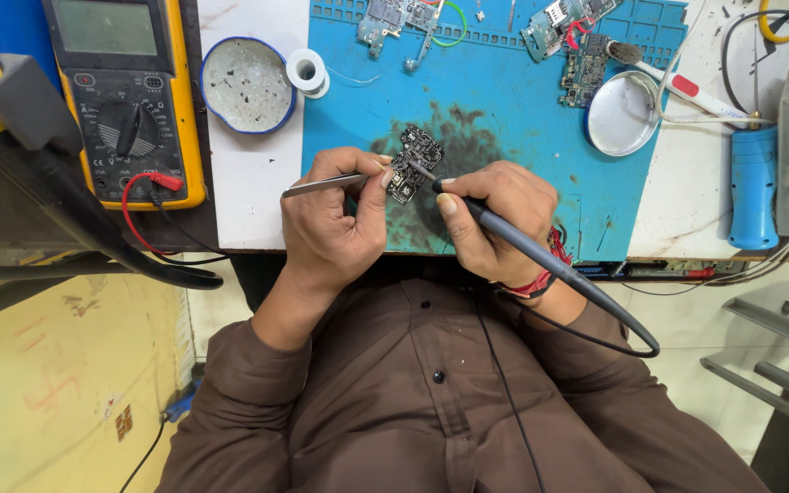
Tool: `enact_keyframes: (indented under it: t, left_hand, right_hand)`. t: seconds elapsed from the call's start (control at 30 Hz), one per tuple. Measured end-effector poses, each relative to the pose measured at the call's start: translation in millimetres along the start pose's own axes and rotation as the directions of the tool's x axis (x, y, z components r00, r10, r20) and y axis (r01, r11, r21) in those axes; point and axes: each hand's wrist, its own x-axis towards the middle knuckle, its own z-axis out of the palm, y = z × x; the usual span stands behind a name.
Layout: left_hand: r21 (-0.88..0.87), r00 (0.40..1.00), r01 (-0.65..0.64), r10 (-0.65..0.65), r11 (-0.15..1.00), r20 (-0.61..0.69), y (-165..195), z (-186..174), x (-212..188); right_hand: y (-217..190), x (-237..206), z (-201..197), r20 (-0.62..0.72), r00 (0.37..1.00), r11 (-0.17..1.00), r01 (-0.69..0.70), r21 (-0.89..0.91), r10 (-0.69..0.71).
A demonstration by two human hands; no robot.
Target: The person uses a soldering iron and tweezers to apply solder to multiple points on a small circuit board. They repeatedly heat and feed solder to different pads while holding the board steady with the tweezers.
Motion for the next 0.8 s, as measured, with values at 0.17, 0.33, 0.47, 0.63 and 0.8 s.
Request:
enact_keyframes:
  t: [0.17,0.33,0.47,0.63,0.8]
  left_hand:
    - [0.002,1.000,-0.018,0.018,1.000,-0.001,-1.0,0.6,0.3]
    - [0.009,1.000,-0.016,0.016,1.000,0.000,-0.6,0.8,0.5]
    - [0.006,1.000,-0.017,0.017,1.000,-0.001,-0.2,0.5,0.7]
    - [0.014,1.000,-0.017,0.017,1.000,-0.001,-0.1,0.0,0.4]
    - [0.005,1.000,-0.021,0.021,1.000,-0.004,-0.3,-0.1,0.5]
  right_hand:
    - [0.3,0.6,0.1,0.005,1.000,1.000,0.007,-0.002,-0.007]
    - [0.7,0.8,-0.2,0.001,1.000,1.000,0.006,-0.004,-0.006]
    - [1.0,0.9,-0.5,0.011,1.000,1.000,0.011,-0.003,-0.011]
    - [0.2,0.6,0.2,0.007,1.000,1.000,0.009,-0.007,-0.009]
    - [0.0,0.5,0.2,0.000,1.000,1.000,0.003,-0.003,-0.003]
